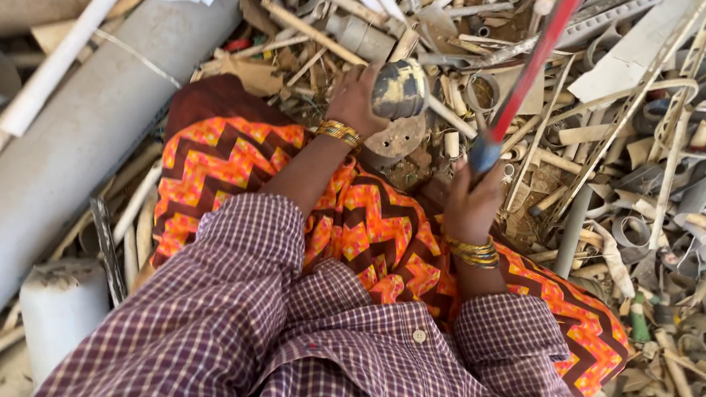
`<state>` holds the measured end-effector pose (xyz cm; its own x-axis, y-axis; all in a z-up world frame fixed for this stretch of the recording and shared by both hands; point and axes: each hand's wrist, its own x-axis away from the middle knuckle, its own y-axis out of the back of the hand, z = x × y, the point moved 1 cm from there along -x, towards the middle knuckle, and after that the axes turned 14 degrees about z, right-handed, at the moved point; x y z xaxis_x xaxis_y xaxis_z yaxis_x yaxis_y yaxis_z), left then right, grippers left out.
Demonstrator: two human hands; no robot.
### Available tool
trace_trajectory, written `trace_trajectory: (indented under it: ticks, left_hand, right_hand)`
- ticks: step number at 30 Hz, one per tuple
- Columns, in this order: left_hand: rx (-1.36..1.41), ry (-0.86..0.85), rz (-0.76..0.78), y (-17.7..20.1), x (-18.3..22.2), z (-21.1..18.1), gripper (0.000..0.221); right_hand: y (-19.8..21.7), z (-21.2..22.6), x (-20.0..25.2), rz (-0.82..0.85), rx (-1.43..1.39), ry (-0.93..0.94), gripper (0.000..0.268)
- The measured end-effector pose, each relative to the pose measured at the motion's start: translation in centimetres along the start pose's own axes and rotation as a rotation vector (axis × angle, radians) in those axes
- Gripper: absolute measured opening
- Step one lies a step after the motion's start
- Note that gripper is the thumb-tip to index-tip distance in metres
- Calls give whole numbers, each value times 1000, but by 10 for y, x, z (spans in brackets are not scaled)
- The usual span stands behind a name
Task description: The person scrapes and cleans the inside and outside of a short section of PVC pipe using a tool, while surrounded by scrap materials.
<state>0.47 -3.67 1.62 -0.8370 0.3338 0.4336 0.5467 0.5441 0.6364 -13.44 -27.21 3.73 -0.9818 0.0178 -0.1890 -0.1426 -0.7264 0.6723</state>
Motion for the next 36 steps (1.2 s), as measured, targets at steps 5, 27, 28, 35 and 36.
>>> trace_trajectory:
  ticks: [5,27,28,35,36]
  left_hand:
    - [-136,41,-51,2,-2,0,117]
    - [-183,-118,-154,2,3,-8,106]
    - [-178,-126,-176,2,2,-9,105]
    - [-164,-222,-294,-10,7,-4,107]
    - [-175,-239,-294,-8,7,-2,107]
  right_hand:
    - [6,33,0,369,489,-89,30]
    - [6,22,-3,329,488,-118,27]
    - [6,25,-6,260,354,-119,27]
    - [4,35,-4,267,305,-244,33]
    - [1,36,-5,410,446,-310,32]
